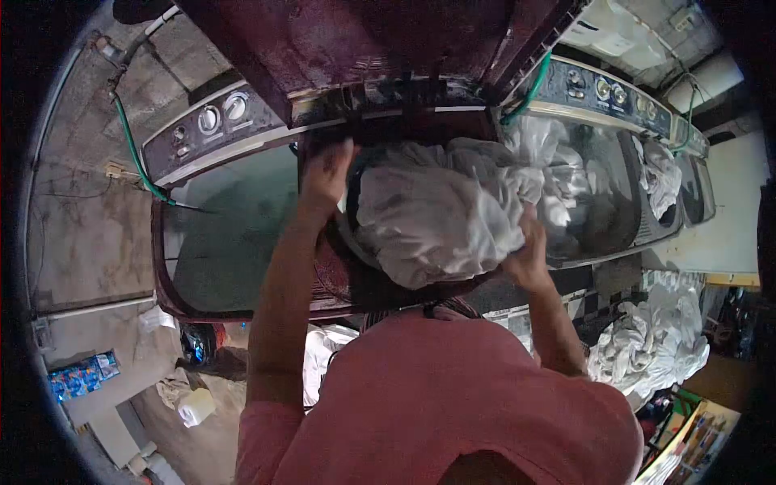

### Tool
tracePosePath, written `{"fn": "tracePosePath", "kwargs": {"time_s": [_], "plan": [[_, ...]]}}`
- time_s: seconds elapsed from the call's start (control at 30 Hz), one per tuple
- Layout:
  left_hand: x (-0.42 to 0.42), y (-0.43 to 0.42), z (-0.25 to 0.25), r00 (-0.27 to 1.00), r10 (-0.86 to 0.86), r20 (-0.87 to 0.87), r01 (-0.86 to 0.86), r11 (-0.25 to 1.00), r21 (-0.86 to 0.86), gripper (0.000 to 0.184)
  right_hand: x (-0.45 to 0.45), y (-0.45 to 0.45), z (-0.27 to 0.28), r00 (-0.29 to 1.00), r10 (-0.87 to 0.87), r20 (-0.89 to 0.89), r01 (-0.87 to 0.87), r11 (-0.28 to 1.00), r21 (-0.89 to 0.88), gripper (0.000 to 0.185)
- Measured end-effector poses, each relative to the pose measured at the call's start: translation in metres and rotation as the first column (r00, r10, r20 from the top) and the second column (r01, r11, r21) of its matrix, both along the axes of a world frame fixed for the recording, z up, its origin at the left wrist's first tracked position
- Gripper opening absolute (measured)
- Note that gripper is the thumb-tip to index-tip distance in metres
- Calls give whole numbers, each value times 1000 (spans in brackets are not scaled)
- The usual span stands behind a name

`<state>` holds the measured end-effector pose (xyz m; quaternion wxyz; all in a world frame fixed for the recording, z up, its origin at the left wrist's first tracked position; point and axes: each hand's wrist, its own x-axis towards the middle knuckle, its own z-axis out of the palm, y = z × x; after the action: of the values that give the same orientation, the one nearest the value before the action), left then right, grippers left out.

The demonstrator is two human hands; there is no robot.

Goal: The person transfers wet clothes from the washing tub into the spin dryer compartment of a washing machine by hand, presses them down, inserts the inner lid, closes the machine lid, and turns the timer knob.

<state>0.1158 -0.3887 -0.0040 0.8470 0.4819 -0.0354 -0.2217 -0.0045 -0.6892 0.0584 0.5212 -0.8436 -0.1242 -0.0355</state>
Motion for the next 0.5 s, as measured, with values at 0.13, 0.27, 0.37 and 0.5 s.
{"fn": "tracePosePath", "kwargs": {"time_s": [0.13,0.27,0.37,0.5], "plan": [[12,-7,-146,890,-311,-332,185,914,-361,35,-32,4,-9,949,-125,289,205,942,-267,52],[1,-5,-172,824,-405,-397,189,856,-481,38,-30,13,-22,896,-300,328,369,914,-170,50],[-15,-20,-109,937,-127,-325,20,949,-314,37,-27,22,-31,902,-388,187,395,919,-1,48],[-15,4,-53,968,139,-211,-173,973,-153,36,-6,31,-4,920,-332,208,320,943,90,49]]}}
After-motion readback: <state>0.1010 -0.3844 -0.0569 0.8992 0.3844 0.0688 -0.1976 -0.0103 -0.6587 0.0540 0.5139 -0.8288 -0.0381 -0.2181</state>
